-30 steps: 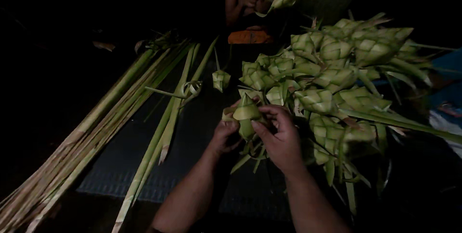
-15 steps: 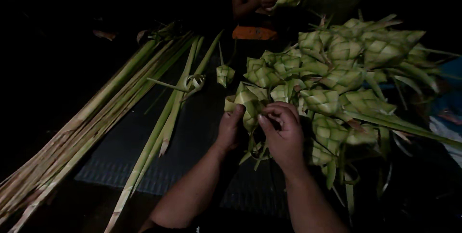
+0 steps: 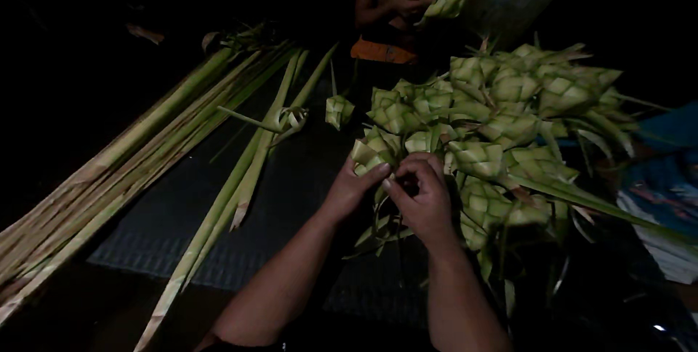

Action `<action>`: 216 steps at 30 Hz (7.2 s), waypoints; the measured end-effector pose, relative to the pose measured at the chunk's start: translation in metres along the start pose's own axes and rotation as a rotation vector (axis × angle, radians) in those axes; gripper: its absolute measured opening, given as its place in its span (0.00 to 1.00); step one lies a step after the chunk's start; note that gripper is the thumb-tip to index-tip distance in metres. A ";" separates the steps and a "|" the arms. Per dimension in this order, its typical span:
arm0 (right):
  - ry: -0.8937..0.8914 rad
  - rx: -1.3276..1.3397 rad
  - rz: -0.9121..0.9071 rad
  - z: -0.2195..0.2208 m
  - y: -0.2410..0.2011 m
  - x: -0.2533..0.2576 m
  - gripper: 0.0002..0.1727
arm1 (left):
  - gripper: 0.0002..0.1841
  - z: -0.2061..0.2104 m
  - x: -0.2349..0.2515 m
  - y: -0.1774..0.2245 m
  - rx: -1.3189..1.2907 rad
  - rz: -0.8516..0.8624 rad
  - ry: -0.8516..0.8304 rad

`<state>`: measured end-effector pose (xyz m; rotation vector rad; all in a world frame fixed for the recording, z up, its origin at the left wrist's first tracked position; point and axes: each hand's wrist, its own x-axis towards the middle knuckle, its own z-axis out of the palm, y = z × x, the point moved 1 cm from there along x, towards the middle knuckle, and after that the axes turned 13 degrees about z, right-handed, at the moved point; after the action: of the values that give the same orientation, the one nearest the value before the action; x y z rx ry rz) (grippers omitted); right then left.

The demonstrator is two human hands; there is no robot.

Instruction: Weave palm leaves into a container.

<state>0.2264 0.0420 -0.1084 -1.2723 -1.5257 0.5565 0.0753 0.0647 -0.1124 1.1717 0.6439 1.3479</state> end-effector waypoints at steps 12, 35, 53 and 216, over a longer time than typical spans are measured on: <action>0.085 0.159 0.257 -0.005 -0.003 0.004 0.06 | 0.39 0.000 0.000 -0.012 0.855 0.707 -0.153; -0.107 0.151 -0.015 -0.002 -0.003 -0.001 0.14 | 0.44 -0.002 0.004 -0.014 0.918 0.822 -0.096; -0.129 0.117 0.000 0.001 -0.005 -0.004 0.12 | 0.40 -0.007 0.005 -0.019 1.034 0.826 -0.091; -0.072 0.797 0.835 0.021 -0.016 0.003 0.06 | 0.22 0.010 -0.003 -0.028 0.267 0.527 0.238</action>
<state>0.2011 0.0442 -0.1012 -1.1824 -0.6075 1.5692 0.0949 0.0637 -0.1349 1.4739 0.7301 1.9106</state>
